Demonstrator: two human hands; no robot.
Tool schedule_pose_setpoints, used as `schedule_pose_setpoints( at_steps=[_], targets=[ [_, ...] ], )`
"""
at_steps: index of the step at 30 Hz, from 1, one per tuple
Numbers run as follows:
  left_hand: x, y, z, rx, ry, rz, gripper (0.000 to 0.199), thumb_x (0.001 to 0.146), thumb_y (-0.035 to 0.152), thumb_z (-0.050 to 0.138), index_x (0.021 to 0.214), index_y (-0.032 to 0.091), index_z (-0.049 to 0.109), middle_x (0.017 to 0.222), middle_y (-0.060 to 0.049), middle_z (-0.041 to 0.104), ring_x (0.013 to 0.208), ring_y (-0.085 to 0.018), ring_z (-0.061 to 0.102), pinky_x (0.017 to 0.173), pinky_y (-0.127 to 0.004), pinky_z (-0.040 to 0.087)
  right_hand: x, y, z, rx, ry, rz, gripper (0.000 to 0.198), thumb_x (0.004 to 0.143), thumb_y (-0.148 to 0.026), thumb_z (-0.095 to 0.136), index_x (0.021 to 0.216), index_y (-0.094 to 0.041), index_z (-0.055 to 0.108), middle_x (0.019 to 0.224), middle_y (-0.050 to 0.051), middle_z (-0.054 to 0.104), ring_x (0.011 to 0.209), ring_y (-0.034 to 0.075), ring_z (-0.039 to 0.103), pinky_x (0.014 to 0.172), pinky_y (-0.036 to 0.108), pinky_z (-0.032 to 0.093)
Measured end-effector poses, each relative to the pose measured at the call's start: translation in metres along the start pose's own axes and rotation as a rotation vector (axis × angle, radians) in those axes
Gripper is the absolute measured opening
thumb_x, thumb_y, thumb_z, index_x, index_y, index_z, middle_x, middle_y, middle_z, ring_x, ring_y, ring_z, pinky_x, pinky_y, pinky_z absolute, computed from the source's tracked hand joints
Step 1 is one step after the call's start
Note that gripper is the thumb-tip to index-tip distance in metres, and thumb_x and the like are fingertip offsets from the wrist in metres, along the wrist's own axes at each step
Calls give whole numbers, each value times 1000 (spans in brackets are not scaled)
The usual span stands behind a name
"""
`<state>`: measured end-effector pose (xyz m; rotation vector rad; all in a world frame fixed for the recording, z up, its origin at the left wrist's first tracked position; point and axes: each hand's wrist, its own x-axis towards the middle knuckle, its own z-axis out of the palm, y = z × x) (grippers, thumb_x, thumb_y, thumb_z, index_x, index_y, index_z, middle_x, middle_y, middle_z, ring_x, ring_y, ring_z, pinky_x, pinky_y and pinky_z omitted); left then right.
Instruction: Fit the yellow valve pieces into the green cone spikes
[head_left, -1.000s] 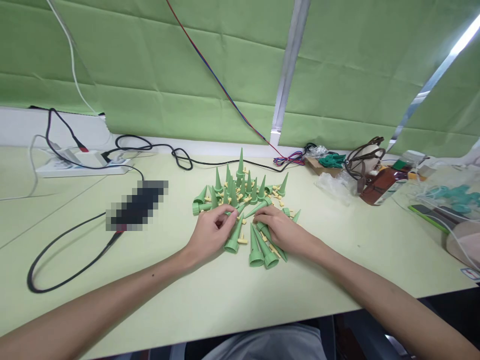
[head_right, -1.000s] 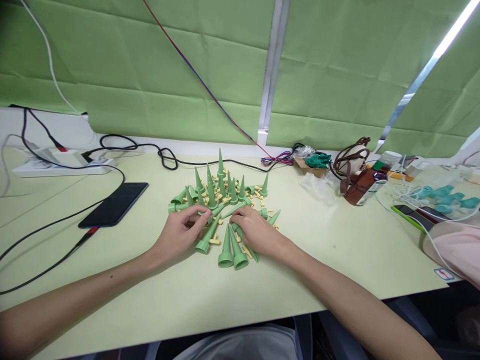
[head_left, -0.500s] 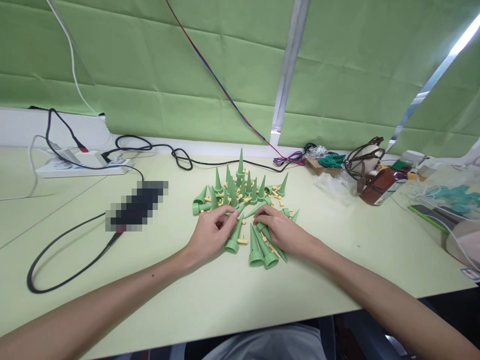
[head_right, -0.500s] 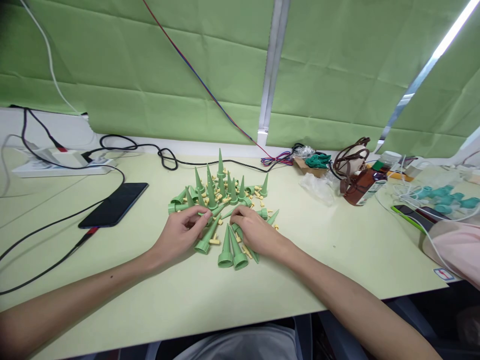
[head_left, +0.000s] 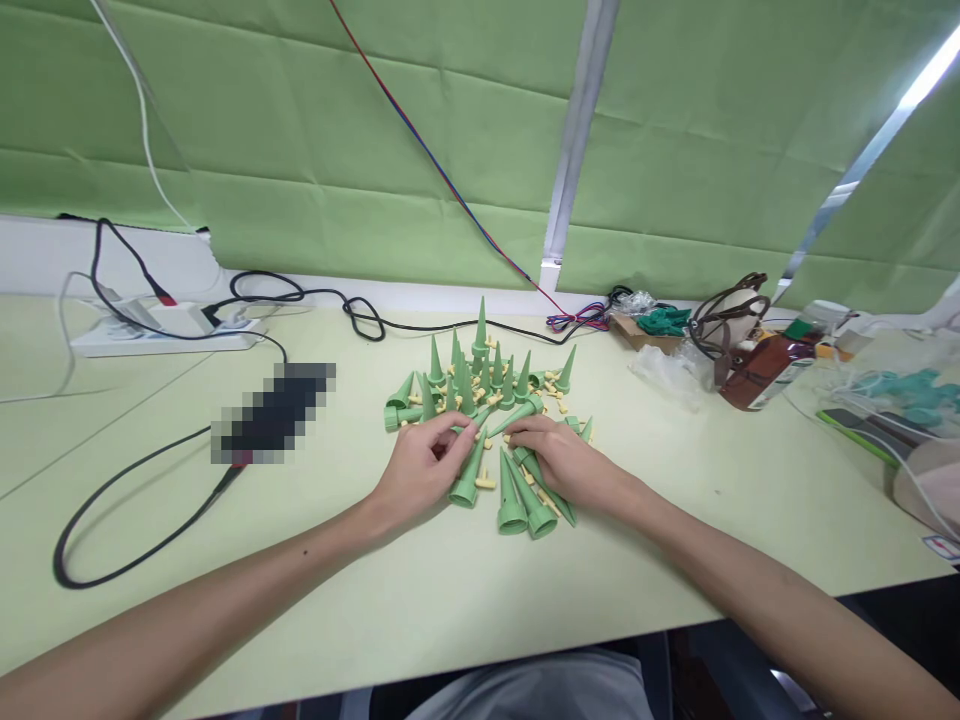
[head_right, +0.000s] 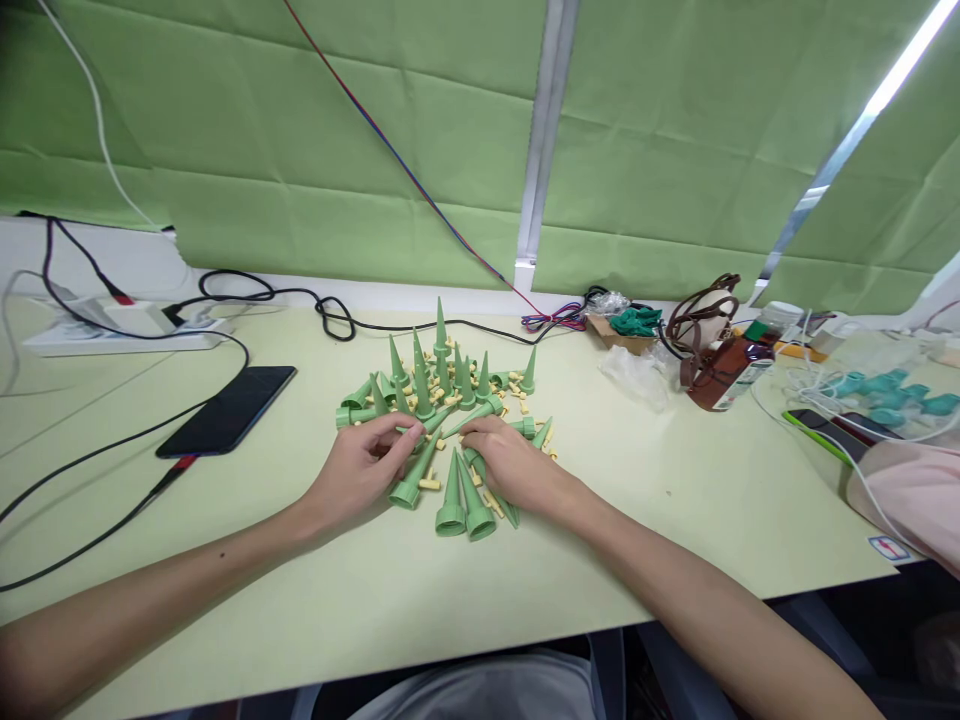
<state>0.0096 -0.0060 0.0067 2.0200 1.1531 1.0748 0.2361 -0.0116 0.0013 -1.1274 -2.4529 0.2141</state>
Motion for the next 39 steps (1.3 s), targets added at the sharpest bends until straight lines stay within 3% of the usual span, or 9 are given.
schedule_pose_setpoints(
  at_steps=[5, 10, 18, 23, 29, 39],
  targets=[
    [0, -2, 1, -5, 0, 4, 32, 96, 44, 52, 83, 17, 64, 49, 6, 43, 45, -9, 39, 45, -22, 28, 0, -5, -4, 22, 49, 1, 47, 78, 11, 42, 109, -8, 71, 122, 15, 68, 116, 26, 62, 100, 42, 53],
    [-1, -1, 0, 0, -1, 13, 31, 96, 43, 52, 84, 17, 64, 49, 6, 43, 45, -8, 38, 46, -22, 28, 0, -9, -9, 34, 181, -43, 44, 81, 8, 41, 105, -13, 71, 118, 13, 69, 112, 25, 64, 97, 43, 56],
    [-1, -2, -1, 32, -62, 97, 28, 96, 39, 54, 93, 17, 69, 52, 5, 49, 48, -10, 41, 49, -22, 33, -1, -22, -11, 170, 459, -256, 35, 92, -1, 42, 108, -18, 68, 113, 12, 71, 102, 23, 66, 88, 45, 57],
    [-3, 5, -3, 48, -123, 184, 25, 97, 34, 54, 94, 17, 72, 72, 0, 63, 59, -10, 51, 55, -22, 38, -2, -27, -6, 217, 474, -320, 35, 94, -1, 42, 112, -19, 66, 114, 12, 70, 105, 22, 64, 87, 42, 57],
    [-3, 7, -5, 86, -134, 282, 25, 98, 31, 53, 88, 16, 71, 71, 0, 56, 60, -10, 49, 57, -22, 37, -2, -27, -4, 226, 477, -330, 34, 94, -2, 42, 111, -18, 66, 113, 12, 70, 104, 22, 64, 87, 42, 57],
    [-1, 4, -2, 76, -117, 269, 32, 99, 29, 50, 75, 16, 66, 66, 1, 50, 61, -11, 47, 58, -24, 36, -4, -29, -1, 241, 448, -345, 36, 94, -2, 43, 117, -20, 64, 117, 12, 69, 108, 22, 64, 89, 42, 58]
  ],
)
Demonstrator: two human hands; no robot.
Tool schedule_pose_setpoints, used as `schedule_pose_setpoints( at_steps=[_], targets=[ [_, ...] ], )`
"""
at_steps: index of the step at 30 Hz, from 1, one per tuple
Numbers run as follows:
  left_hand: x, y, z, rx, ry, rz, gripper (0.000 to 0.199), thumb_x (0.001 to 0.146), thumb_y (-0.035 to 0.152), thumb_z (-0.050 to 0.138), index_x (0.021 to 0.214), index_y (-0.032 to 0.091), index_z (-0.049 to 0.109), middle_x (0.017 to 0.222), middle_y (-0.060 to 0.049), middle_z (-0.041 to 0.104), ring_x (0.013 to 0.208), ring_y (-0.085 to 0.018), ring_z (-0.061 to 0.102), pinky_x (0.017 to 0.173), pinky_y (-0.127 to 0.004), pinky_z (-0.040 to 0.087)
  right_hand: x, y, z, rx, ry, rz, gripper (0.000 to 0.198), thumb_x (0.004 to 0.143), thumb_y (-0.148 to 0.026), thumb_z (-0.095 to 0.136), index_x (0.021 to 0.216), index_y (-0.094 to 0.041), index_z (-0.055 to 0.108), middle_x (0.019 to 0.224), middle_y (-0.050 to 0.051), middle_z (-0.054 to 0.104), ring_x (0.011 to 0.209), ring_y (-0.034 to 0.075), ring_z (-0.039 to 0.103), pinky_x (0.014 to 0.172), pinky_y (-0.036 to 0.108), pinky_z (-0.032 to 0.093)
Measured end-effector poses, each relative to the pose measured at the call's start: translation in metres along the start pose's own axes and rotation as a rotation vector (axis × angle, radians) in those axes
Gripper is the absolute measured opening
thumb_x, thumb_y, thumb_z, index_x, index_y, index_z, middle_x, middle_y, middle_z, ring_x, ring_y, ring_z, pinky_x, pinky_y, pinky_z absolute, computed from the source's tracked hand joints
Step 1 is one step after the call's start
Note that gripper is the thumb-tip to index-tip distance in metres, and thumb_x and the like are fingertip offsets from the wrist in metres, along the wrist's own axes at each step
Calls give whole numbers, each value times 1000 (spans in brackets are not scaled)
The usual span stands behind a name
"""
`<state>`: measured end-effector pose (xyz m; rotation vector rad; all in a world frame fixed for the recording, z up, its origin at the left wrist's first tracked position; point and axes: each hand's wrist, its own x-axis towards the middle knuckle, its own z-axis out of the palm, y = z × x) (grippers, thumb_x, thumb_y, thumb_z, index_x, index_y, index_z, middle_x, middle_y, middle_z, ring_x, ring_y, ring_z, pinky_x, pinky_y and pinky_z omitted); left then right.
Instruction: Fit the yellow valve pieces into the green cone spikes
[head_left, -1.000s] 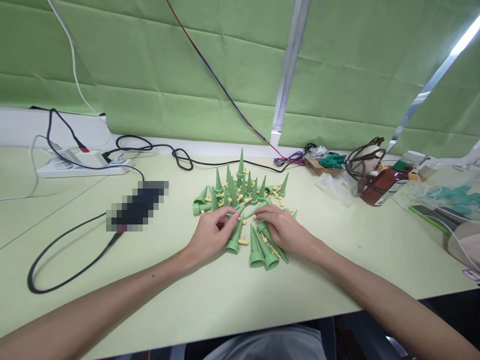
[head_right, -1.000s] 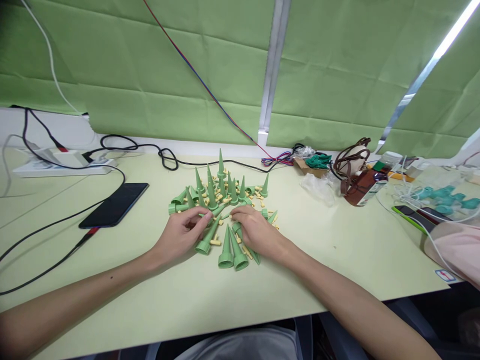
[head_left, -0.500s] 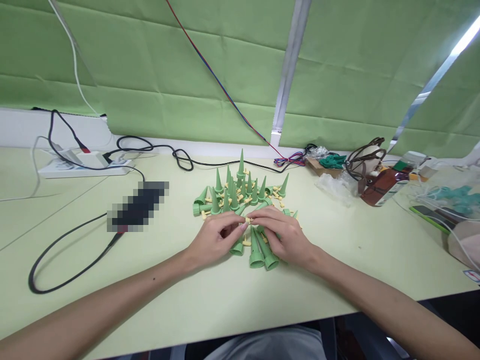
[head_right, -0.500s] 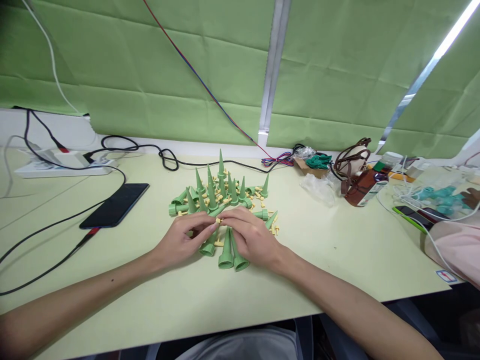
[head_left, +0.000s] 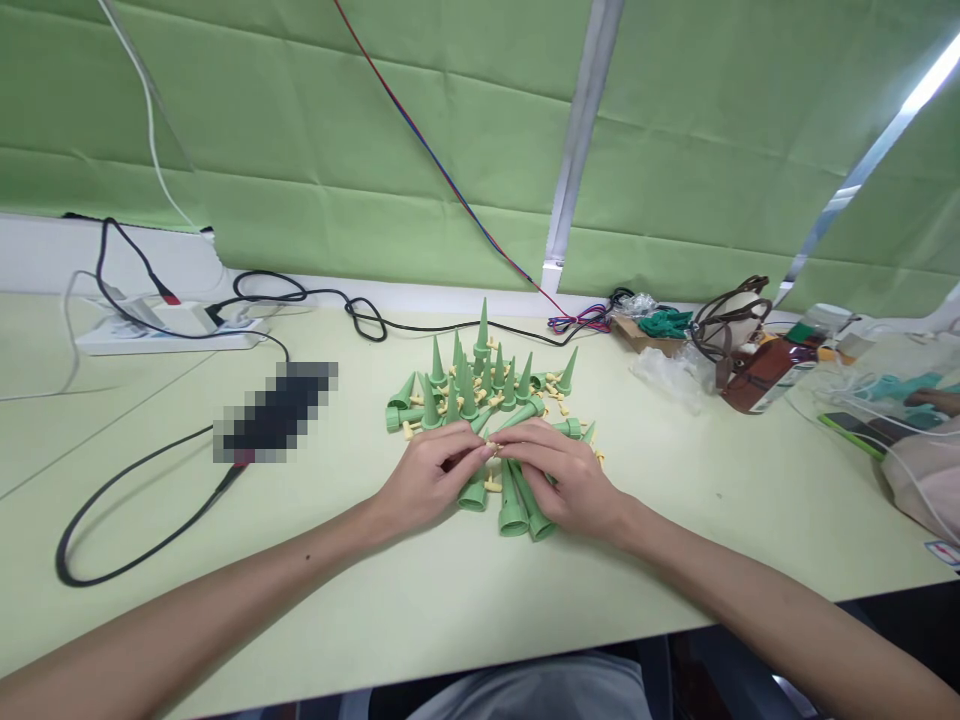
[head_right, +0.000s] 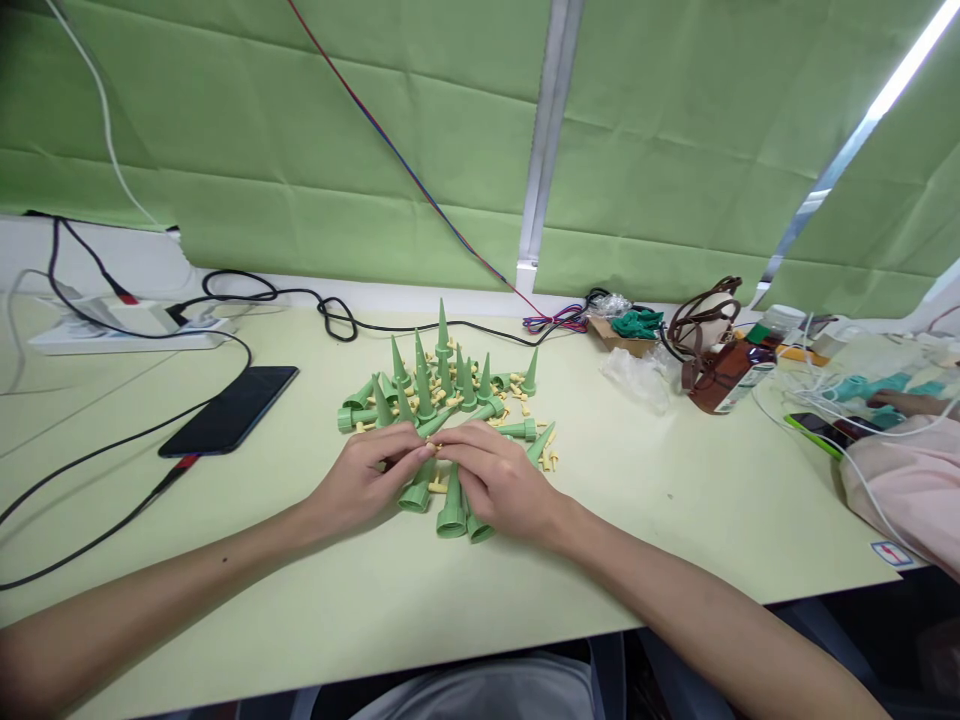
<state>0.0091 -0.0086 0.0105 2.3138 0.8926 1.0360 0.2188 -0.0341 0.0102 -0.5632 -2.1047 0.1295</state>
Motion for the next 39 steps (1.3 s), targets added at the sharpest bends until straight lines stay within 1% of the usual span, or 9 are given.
schedule_pose_setpoints(
  at_steps=[4, 8, 11, 18, 22, 26, 32, 39],
  targets=[
    [0, 0, 0, 5, 13, -4, 33, 99, 31, 49, 75, 16, 65, 65, 1, 49, 61, -11, 46, 58, -24, 36, 0, 0, 0, 7, 3, 17, 37, 95, -3, 43, 120, -21, 64, 119, 11, 69, 109, 21, 65, 92, 41, 57],
    [0, 1, -1, 5, 11, 0, 33, 100, 30, 48, 74, 16, 64, 65, 1, 49, 60, -11, 46, 58, -24, 36, 0, -1, 1, 29, 14, 49, 37, 98, -5, 41, 124, -23, 61, 116, 9, 70, 108, 20, 66, 92, 39, 57],
    [0, 1, -1, 8, 6, 6, 33, 100, 29, 48, 73, 16, 62, 65, 1, 49, 60, -11, 46, 58, -24, 36, 0, -1, 2, 37, 11, 63, 37, 98, -6, 45, 127, -24, 59, 116, 8, 70, 108, 19, 66, 92, 37, 57],
    [-1, 2, -1, 47, -5, 23, 35, 101, 29, 44, 73, 16, 61, 67, 0, 49, 62, -12, 47, 59, -25, 38, 0, -3, 2, 34, -4, 65, 36, 98, -7, 48, 127, -25, 58, 116, 8, 70, 109, 20, 66, 93, 37, 57],
    [-1, 3, -1, 59, -19, 64, 37, 102, 28, 41, 70, 16, 56, 67, 0, 48, 62, -13, 46, 59, -25, 38, 2, -4, 1, 24, -11, 68, 31, 98, -9, 49, 124, -23, 60, 114, 9, 69, 107, 20, 65, 92, 37, 57],
    [-2, 0, -1, 65, -31, 119, 35, 102, 23, 40, 70, 16, 52, 68, 1, 45, 62, -12, 45, 60, -25, 37, 2, -3, 2, 16, -13, 89, 28, 99, -12, 50, 123, -23, 60, 111, 9, 69, 105, 20, 65, 91, 37, 57],
    [-6, -3, 2, 81, -93, 207, 30, 103, 18, 37, 78, 16, 53, 73, -1, 46, 66, -12, 44, 62, -25, 37, 1, -1, 3, -15, 16, 55, 23, 99, -14, 54, 118, -21, 62, 106, 10, 67, 98, 20, 65, 85, 34, 58],
    [-6, -1, 1, 100, -97, 227, 30, 103, 16, 37, 77, 16, 52, 73, -1, 47, 66, -12, 45, 61, -25, 37, 1, 0, 5, -32, 9, 22, 21, 100, -12, 50, 116, -20, 62, 102, 10, 66, 94, 19, 63, 81, 33, 57]
  ],
)
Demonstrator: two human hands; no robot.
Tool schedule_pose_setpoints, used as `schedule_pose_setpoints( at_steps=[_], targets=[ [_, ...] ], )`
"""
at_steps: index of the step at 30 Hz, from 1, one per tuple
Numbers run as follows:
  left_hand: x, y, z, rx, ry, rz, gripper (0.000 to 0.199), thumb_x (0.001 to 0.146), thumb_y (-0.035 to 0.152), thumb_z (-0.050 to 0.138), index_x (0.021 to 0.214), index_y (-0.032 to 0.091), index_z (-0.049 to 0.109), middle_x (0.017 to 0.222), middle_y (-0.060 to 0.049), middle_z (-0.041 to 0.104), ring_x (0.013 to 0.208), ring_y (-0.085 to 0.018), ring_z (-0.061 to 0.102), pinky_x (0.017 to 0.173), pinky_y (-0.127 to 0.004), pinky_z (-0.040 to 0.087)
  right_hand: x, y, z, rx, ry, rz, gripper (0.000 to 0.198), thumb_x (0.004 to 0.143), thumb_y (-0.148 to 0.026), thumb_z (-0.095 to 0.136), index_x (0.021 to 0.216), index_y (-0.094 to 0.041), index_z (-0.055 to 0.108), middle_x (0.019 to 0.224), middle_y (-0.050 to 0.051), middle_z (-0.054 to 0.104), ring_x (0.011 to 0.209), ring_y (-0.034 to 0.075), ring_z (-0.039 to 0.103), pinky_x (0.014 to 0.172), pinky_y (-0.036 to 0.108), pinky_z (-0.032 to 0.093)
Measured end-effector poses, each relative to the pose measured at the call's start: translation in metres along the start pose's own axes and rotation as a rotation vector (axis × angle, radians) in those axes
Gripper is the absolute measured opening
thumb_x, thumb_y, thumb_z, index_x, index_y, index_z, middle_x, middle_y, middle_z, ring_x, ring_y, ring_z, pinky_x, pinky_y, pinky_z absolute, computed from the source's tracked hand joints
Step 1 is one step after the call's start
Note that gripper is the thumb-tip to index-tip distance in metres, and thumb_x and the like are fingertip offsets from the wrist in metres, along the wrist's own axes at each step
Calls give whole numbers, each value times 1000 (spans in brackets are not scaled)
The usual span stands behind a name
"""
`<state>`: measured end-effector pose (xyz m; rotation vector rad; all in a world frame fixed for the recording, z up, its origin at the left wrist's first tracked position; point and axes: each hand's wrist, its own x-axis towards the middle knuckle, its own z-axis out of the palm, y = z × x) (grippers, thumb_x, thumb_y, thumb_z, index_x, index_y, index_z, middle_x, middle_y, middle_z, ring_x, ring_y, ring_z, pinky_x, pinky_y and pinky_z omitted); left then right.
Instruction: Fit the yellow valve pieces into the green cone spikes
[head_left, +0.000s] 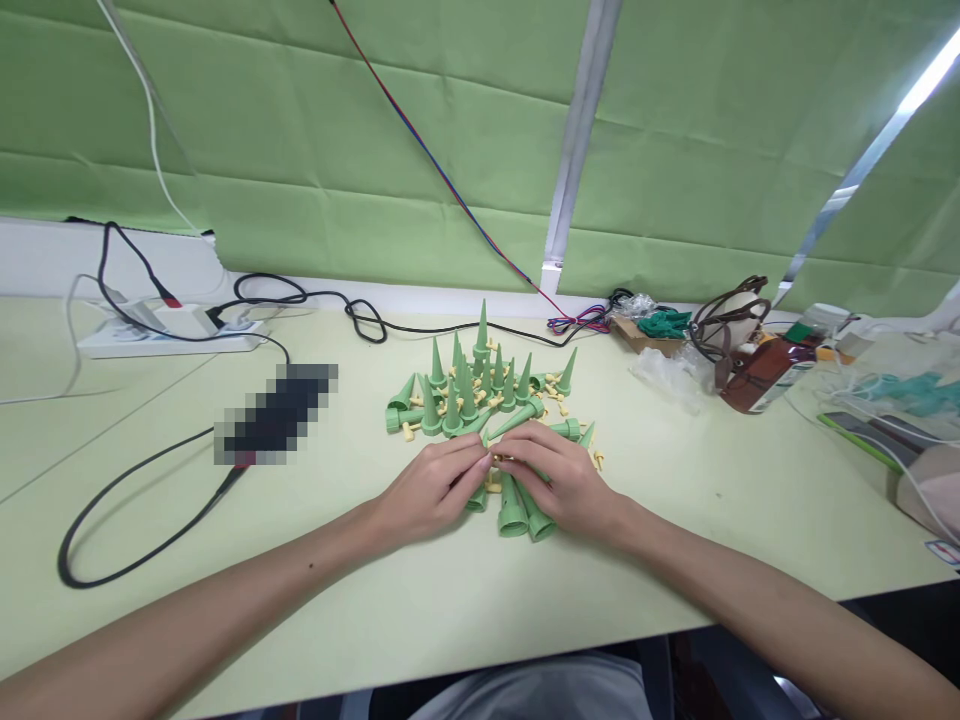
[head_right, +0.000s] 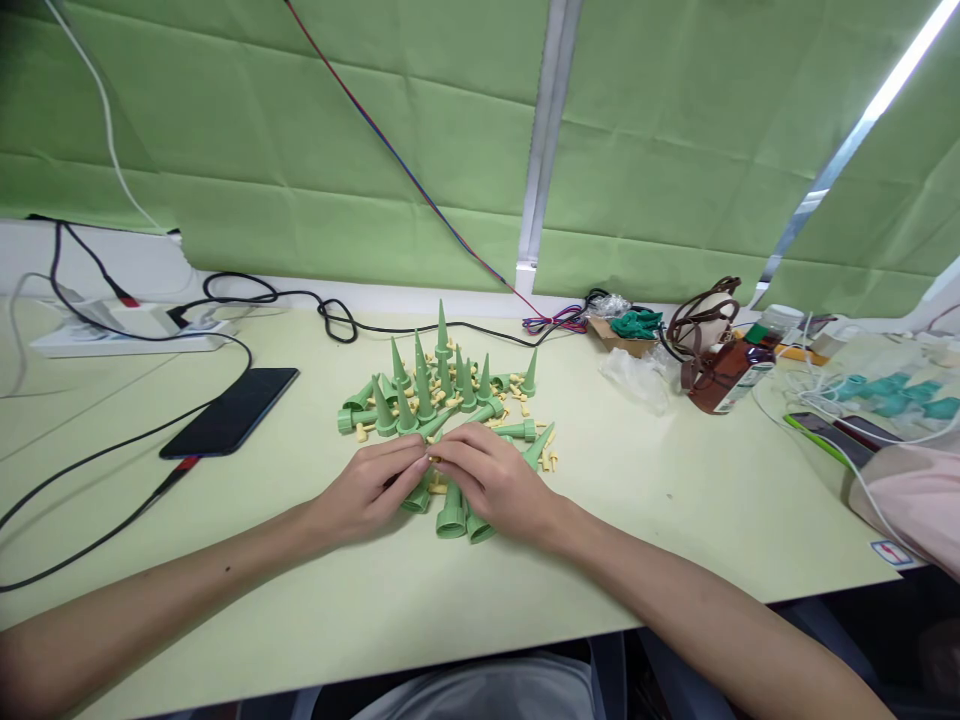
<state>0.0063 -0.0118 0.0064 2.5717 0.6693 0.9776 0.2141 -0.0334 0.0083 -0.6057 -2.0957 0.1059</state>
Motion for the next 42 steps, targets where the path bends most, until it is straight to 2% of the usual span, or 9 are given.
schedule_pose_setpoints(
  at_steps=[9, 16, 27, 32, 36, 42],
  targets=[
    [0, -2, 2, -15, 146, 29, 30, 101, 17, 42, 72, 16, 49, 68, 1, 44, 62, -11, 42, 59, -24, 36, 1, -3, -2, 9, -20, 56, 20, 100, -14, 50, 115, -19, 63, 103, 10, 65, 95, 20, 63, 83, 34, 57],
    [0, -2, 2, 5, 146, 30, 18, 98, 20, 53, 82, 15, 60, 69, 1, 49, 59, -9, 44, 55, -21, 36, -3, -1, 0, -4, -24, 48, 28, 99, -13, 53, 126, -19, 57, 101, 10, 68, 95, 21, 65, 82, 35, 57],
    [-1, 0, 5, 47, 164, 70, 21, 96, 11, 50, 77, 14, 58, 66, 2, 47, 59, -9, 42, 54, -22, 34, -4, 2, 1, -23, -88, 26, 28, 97, -14, 56, 125, -19, 57, 105, 11, 69, 97, 22, 64, 84, 36, 56],
    [-2, 1, 6, 45, 171, 47, 15, 96, 12, 52, 82, 15, 58, 70, 1, 50, 58, -9, 43, 53, -21, 34, -5, 3, 0, -22, -104, 19, 32, 97, -15, 56, 129, -19, 54, 103, 11, 68, 96, 22, 64, 82, 36, 55],
    [-2, 0, 6, 30, 169, 44, 10, 95, 11, 52, 88, 15, 59, 71, 2, 51, 56, -8, 42, 52, -21, 35, -4, 2, -1, -27, -111, 31, 36, 98, -16, 54, 133, -21, 51, 102, 10, 68, 95, 22, 64, 81, 35, 55],
    [-2, 0, 4, 25, 195, 100, 12, 94, 8, 53, 86, 15, 59, 71, 1, 50, 61, -9, 44, 55, -21, 35, -4, 0, -2, -31, -140, 80, 37, 96, -18, 58, 133, -20, 50, 103, 10, 68, 94, 23, 63, 81, 37, 54]
  ],
)
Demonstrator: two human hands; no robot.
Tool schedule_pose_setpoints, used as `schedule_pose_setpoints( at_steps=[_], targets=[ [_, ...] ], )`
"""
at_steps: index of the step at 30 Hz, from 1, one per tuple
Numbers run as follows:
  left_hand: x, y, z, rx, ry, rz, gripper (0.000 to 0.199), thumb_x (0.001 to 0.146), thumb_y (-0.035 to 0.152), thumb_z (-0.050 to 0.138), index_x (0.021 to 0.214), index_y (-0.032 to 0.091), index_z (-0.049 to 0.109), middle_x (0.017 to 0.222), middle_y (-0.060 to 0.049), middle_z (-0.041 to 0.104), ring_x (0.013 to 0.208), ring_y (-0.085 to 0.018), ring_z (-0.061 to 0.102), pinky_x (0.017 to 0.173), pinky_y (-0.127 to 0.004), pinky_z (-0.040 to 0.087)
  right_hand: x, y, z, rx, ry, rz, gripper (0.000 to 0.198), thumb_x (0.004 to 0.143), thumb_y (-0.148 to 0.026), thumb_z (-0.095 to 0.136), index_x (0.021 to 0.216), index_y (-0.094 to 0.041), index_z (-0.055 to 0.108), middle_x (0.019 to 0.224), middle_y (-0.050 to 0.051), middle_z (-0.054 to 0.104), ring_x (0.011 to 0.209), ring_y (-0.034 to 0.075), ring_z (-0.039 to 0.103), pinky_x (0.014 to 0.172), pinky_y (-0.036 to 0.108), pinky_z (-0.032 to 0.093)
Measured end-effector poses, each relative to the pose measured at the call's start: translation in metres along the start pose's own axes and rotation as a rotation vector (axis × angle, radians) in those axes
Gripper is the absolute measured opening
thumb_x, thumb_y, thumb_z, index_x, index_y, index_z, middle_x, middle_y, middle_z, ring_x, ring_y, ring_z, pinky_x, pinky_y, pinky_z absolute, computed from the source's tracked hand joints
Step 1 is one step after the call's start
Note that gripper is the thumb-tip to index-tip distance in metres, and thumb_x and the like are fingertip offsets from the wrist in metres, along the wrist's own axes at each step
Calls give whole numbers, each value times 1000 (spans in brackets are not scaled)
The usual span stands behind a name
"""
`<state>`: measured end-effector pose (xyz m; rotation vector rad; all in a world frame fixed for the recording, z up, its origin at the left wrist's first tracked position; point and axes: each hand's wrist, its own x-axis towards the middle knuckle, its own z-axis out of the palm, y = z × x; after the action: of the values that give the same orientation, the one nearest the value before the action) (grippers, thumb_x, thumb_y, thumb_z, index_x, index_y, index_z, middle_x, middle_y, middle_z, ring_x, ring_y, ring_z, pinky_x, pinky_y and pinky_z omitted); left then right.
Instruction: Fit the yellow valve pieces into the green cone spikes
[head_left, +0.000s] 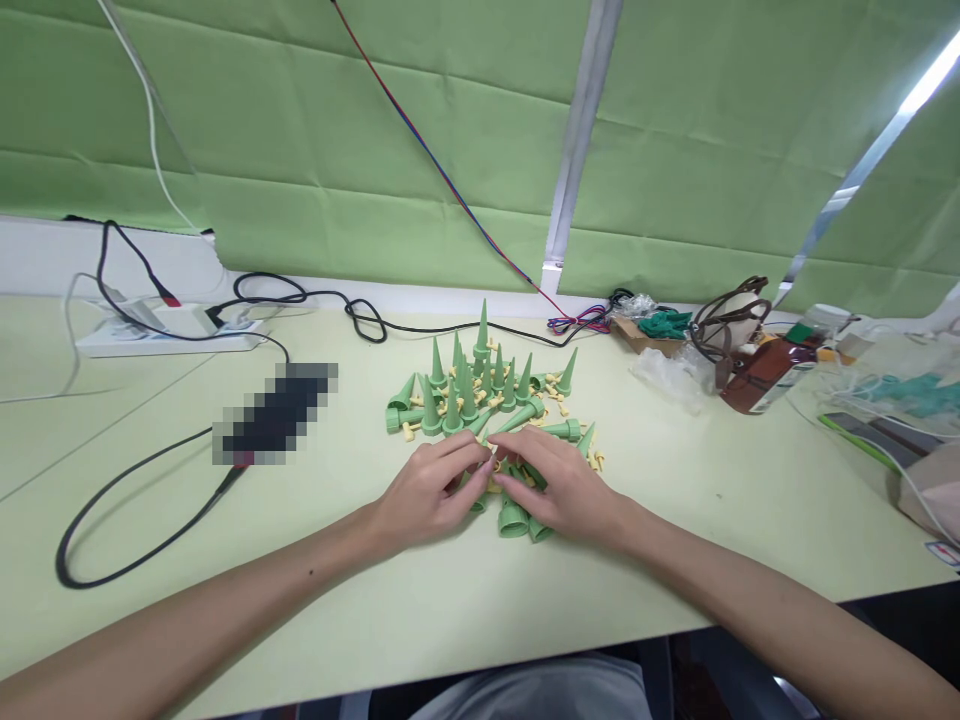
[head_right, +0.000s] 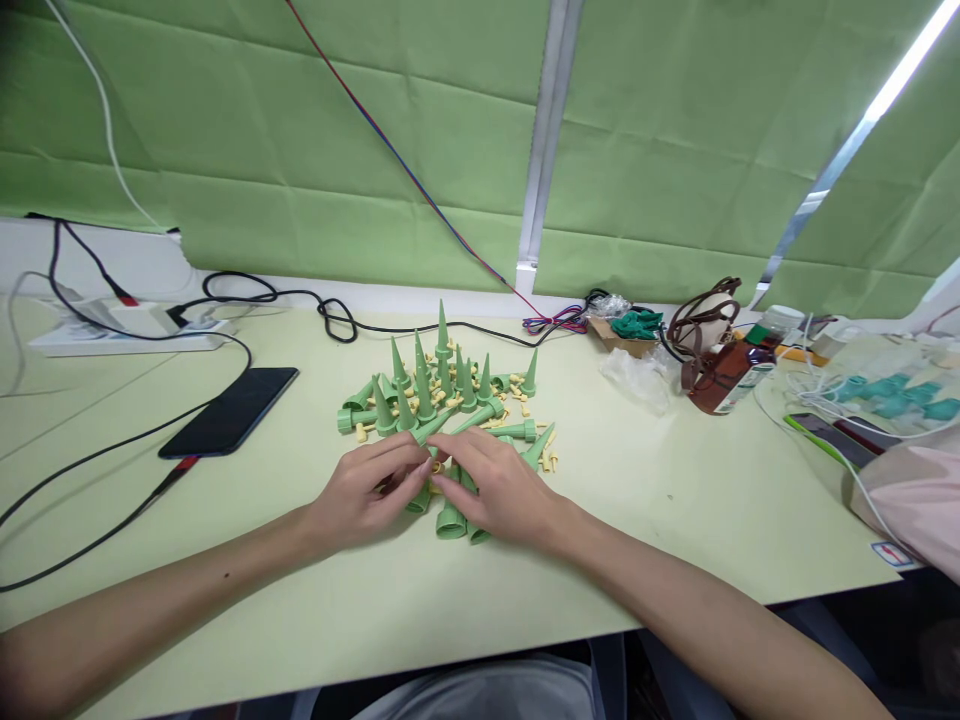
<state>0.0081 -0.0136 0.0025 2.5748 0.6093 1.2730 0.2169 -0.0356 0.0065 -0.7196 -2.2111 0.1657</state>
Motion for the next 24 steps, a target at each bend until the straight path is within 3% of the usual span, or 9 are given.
schedule_pose_setpoints(
  at_steps=[5, 12, 24],
  targets=[
    [1, 2, 0, -28, 26, 11, 12, 93, 7, 54, 90, 15, 62, 70, 1, 49, 60, -9, 43, 54, -21, 35, -2, 1, 1, 47, -7, 40, 30, 97, -18, 58, 127, -20, 54, 106, 9, 69, 96, 21, 64, 84, 35, 55],
    [1, 1, 0, -36, 48, -65, 14, 95, 11, 52, 84, 15, 60, 71, 0, 51, 58, -9, 43, 53, -22, 34, 2, -1, -1, 71, 73, 36, 9, 97, -18, 56, 106, -19, 61, 90, 6, 69, 83, 18, 63, 77, 30, 53],
    [3, 2, -1, -27, 15, -71, 19, 96, 11, 49, 80, 15, 59, 69, 0, 50, 61, -11, 45, 56, -23, 36, 3, -6, -3, 73, 94, 29, 8, 97, -17, 53, 99, -19, 61, 83, 6, 67, 76, 18, 60, 72, 30, 51]
  ],
)
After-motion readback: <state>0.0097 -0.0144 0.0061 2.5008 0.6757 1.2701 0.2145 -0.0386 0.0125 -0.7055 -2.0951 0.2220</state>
